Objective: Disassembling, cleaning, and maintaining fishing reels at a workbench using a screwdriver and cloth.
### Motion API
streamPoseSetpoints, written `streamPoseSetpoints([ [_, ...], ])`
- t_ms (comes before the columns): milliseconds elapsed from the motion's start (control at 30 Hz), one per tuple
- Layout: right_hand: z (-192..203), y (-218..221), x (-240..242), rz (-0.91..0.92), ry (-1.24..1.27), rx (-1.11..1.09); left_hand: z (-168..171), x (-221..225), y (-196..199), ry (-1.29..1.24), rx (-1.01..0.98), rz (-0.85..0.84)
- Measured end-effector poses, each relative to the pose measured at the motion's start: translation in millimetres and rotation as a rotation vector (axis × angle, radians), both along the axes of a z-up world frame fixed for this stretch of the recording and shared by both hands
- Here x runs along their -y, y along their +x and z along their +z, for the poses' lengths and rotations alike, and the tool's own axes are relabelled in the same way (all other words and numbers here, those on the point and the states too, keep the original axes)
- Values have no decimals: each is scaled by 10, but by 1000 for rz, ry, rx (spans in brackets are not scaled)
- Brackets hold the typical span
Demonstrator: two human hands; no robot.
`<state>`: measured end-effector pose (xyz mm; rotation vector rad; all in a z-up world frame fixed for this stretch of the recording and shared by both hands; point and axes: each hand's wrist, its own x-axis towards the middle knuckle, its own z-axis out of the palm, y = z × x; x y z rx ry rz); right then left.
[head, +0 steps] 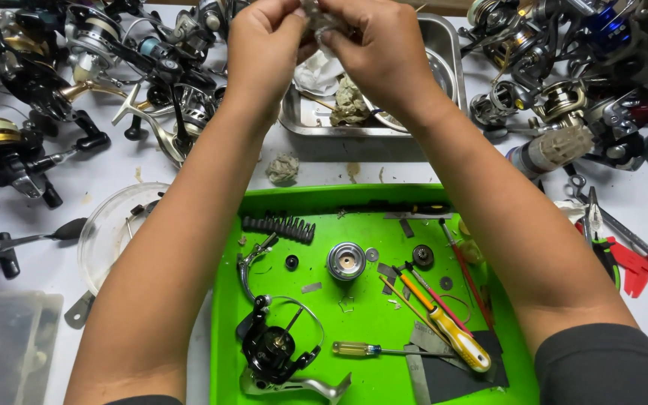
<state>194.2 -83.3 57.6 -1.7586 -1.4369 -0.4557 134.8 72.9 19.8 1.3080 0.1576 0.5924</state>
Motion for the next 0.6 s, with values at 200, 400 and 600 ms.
streamPoseSetpoints([
  [200, -184, 272, 27, -25, 54, 5, 167, 26, -281, 823, -83, 64],
  [400, -69, 79, 3, -21, -4, -401, 221, 36, -302, 1012, 122, 259],
  [600, 64, -23, 53, 145, 23, -488, 253, 68, -318, 909, 170, 273],
])
